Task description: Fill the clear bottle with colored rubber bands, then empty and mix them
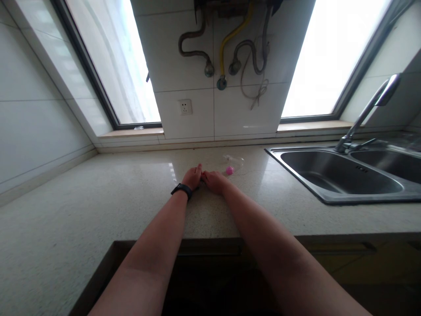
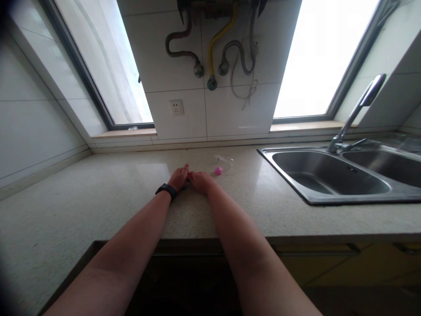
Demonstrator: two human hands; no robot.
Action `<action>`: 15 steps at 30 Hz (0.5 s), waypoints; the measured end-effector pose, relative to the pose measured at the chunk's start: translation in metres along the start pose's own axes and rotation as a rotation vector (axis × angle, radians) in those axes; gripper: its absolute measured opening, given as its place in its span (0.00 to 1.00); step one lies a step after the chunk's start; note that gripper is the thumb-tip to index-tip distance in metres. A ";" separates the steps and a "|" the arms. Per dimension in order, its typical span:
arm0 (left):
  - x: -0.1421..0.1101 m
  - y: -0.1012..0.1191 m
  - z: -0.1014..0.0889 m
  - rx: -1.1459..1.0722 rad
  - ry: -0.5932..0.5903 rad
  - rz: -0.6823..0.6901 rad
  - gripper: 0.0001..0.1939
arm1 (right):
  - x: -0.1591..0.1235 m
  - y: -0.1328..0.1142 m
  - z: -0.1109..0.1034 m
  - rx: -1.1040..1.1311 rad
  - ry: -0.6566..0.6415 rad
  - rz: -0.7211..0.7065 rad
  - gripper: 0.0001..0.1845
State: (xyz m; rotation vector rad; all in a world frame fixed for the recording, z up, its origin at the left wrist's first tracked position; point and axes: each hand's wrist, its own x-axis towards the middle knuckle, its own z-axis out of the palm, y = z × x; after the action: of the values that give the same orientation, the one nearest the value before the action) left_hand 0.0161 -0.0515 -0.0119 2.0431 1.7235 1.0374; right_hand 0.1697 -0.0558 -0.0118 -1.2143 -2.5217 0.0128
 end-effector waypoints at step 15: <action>0.002 -0.008 0.002 0.047 0.075 -0.036 0.29 | 0.001 0.002 -0.001 0.006 0.038 0.103 0.24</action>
State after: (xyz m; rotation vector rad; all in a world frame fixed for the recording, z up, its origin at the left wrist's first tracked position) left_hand 0.0116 -0.0471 -0.0176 2.0172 1.8309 1.0851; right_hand 0.1704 -0.0537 -0.0109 -1.3290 -2.4230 0.0220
